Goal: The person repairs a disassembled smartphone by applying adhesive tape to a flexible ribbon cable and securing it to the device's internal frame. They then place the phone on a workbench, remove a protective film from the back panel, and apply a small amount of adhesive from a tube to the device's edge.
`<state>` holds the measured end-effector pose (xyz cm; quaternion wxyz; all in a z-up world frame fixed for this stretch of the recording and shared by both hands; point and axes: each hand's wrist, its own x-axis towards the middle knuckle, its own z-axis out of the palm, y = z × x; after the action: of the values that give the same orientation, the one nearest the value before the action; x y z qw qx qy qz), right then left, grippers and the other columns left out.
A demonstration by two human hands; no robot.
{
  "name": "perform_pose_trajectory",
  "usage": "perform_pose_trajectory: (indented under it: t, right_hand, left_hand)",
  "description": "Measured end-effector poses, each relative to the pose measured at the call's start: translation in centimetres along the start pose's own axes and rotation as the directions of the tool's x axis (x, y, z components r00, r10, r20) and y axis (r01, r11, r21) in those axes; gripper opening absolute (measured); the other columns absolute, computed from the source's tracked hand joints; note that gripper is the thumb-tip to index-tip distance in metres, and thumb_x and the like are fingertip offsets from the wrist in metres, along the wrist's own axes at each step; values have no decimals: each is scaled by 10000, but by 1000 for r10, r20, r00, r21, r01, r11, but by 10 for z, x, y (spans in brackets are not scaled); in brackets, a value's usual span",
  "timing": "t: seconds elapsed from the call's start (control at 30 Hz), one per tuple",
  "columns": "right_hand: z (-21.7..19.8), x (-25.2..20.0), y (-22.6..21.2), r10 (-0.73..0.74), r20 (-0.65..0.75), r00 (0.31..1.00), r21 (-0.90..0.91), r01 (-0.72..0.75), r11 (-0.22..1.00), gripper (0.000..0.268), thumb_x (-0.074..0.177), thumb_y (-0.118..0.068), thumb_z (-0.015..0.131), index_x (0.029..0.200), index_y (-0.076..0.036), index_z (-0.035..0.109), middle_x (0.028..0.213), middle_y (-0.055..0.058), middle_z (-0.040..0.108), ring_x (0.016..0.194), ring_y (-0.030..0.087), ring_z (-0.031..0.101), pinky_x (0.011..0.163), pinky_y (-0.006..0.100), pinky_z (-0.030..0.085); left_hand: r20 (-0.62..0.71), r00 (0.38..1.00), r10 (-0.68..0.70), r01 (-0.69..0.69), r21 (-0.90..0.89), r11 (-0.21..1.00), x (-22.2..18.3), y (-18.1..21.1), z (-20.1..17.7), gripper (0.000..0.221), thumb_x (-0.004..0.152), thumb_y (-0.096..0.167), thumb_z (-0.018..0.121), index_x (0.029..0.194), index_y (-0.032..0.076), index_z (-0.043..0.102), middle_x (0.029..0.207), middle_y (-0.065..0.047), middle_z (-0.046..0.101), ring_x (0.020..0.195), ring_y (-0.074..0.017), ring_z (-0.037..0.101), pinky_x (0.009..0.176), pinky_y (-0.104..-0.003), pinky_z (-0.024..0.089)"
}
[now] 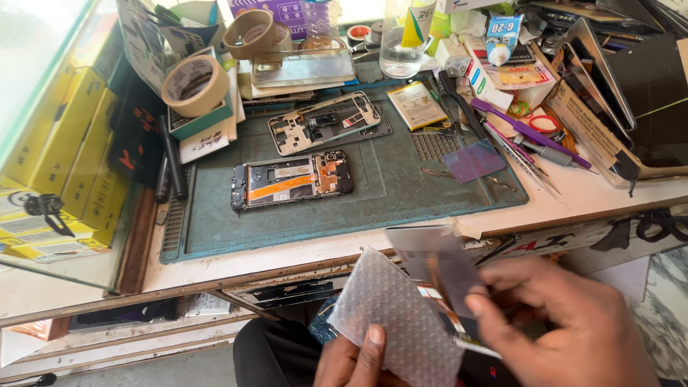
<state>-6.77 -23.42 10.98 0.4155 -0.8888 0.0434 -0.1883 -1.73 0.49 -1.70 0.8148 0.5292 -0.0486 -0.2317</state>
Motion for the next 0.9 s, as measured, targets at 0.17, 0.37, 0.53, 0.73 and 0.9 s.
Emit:
perform_pose_trajectory:
  t: [0.17,0.37,0.53,0.73,0.9]
  right_hand:
    - [35,5,-47,-382,90,920,-391,385,836,192,822,-210,802,997,-145,757,914,38,762,798,175,782,693,330,616]
    - [62,-3,-46,-616,183,766,-420,627,656,219,869,-265,736,1038,-127,753,953,77,753,834,234,769,678,349,596]
    - [68,-8,-30,-599,215,772,-398,629,668,242,880,-326,721,1054,-161,755,1010,45,731,984,220,743,907,445,593]
    - [52,16,-21,-640,267,721,-276,693,666,441,856,-525,728,1174,-224,674,1410,75,568,1391,293,482,1147,533,339]
    - [29,40,-31,-407,372,834,-159,489,857,695,730,-542,863,1236,-170,565,1558,149,465,1409,391,445,1090,497,366]
  left_hand:
    - [57,997,53,-43,-170,984,1,-8,5,613,1007,305,540,1494,-52,436,1361,-283,689,1206,-311,734,992,-386,604]
    - [206,978,44,37,-374,927,-9,3,-5,652,985,343,470,1508,-33,370,1326,-268,673,1128,-338,734,909,-428,631]
    - [133,990,-38,99,-491,865,-8,4,-5,626,976,281,479,1514,-25,381,1299,-273,676,1065,-358,739,866,-449,641]
    - [133,984,-122,175,-534,827,-3,33,0,617,967,233,483,1524,-20,406,1256,-282,687,962,-398,755,798,-484,662]
    - [-59,995,-80,50,-403,914,7,62,13,611,893,185,504,1472,-4,465,1248,-269,725,970,-355,784,721,-492,668]
